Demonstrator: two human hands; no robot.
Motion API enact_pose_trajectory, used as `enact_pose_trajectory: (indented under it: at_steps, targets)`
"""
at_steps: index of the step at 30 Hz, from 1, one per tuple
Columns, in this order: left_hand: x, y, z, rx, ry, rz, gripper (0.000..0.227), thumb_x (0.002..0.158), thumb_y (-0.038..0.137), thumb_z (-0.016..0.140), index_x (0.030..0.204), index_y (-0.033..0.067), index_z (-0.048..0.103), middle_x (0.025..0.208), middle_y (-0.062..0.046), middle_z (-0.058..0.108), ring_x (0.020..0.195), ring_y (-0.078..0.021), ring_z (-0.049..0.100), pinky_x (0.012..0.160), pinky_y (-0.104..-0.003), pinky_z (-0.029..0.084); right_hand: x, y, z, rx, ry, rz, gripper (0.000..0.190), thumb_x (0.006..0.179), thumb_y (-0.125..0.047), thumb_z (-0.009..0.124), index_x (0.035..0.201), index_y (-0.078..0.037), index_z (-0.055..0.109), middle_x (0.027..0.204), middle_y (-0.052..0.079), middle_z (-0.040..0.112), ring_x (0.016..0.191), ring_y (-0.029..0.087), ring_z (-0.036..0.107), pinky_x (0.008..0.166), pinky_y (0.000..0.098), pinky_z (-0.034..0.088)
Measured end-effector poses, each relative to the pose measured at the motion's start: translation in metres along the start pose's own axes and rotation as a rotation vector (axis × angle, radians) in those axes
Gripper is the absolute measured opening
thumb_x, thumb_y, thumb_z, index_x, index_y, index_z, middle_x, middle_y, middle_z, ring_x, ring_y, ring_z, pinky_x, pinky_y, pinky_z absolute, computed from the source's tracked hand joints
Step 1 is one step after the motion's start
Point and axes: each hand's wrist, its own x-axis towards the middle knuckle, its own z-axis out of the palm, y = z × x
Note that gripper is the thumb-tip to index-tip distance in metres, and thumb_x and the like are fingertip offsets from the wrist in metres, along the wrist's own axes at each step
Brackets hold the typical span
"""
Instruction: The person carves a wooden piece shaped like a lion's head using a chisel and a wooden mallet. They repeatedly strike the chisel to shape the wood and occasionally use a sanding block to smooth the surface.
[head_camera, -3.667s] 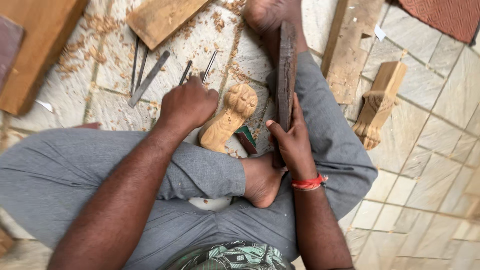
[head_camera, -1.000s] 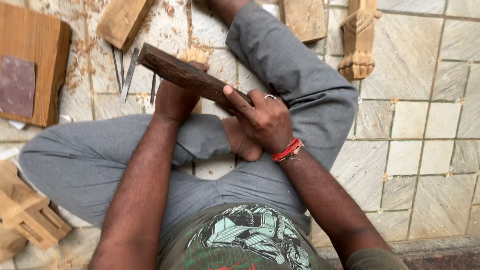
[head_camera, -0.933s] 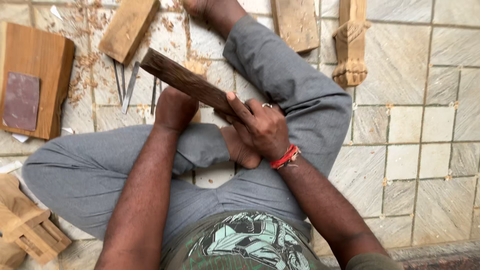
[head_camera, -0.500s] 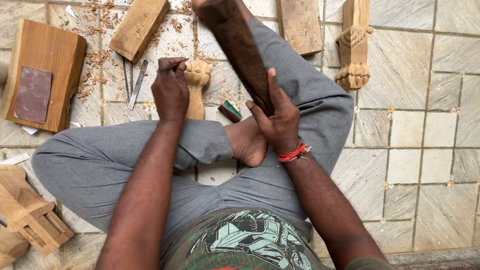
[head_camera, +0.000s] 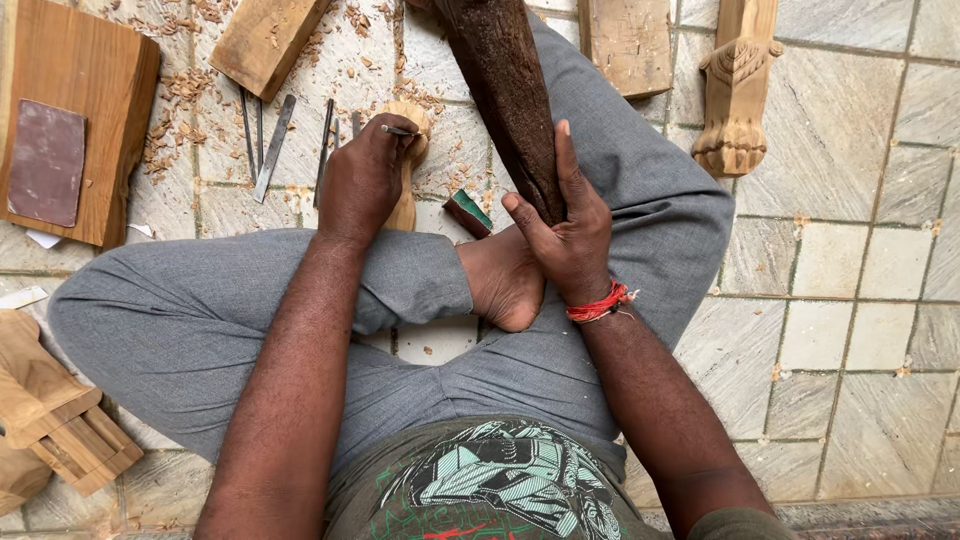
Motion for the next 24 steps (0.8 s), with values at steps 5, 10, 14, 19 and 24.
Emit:
enact_pose_trajectory:
  at_steps: [5,10,14,19,24]
  targets:
    - [-0.001,0.001,-0.002,-0.015,-0.022,0.018,0.029,0.108,0.011,0.063,0.130,0.0208,0.046,0.112,-0.006,0.074,0.081,-0.0274,0.077,0.068,-0.040,0.065,0.001,-0.005,-0.003,0.001,0.024,-0.057,0.093,0.099,-0.022,0.085,0.169,-0.020,0.023,0.122,0.012,0.074,0.112,0.022,0.077,0.092,0.0341,0.064]
    - [-0.005,-0.009,0.004,0.019,-0.068,0.070,0.017,0.110,0.009,0.058,0.125,0.0148,0.052,0.112,-0.008,0.074,0.088,-0.0291,0.078,0.074,-0.040,0.066,0.000,-0.022,-0.009,-0.219,-0.001,-0.240,0.089,0.095,-0.024,0.088,0.164,-0.019,0.032,0.097,0.008,0.066,0.085,0.020,0.070,0.073,0.0353,0.058]
    - [-0.003,-0.013,0.004,-0.029,-0.141,0.001,0.008,0.109,0.011,0.061,0.116,0.0083,0.063,0.109,-0.011,0.074,0.094,-0.0296,0.077,0.079,-0.041,0.065,-0.002,-0.051,-0.003,-0.592,-0.205,-0.266,0.079,0.092,-0.037,0.089,0.155,-0.020,0.045,0.079,0.002,0.060,0.052,0.016,0.054,0.047,0.0367,0.047]
    - [-0.001,-0.008,-0.005,-0.246,-0.152,0.092,0.016,0.107,0.008,0.060,0.123,0.0051,0.061,0.118,-0.015,0.071,0.108,-0.0287,0.071,0.094,-0.041,0.061,-0.017,-0.079,0.005,-0.411,-0.089,-0.271,0.077,0.098,-0.028,0.080,0.162,-0.026,0.039,0.094,0.006,0.058,0.066,0.021,0.057,0.058,0.0412,0.049]
    - [0.007,-0.003,-0.019,-0.127,-0.263,-0.009,0.022,0.104,0.008,0.066,0.123,0.0029,0.057,0.124,-0.013,0.068,0.107,-0.0275,0.070,0.091,-0.037,0.061,-0.013,-0.076,0.010,-0.431,-0.145,-0.197,0.074,0.101,-0.020,0.075,0.163,-0.025,0.036,0.095,0.009,0.059,0.064,0.019,0.058,0.055,0.0380,0.050]
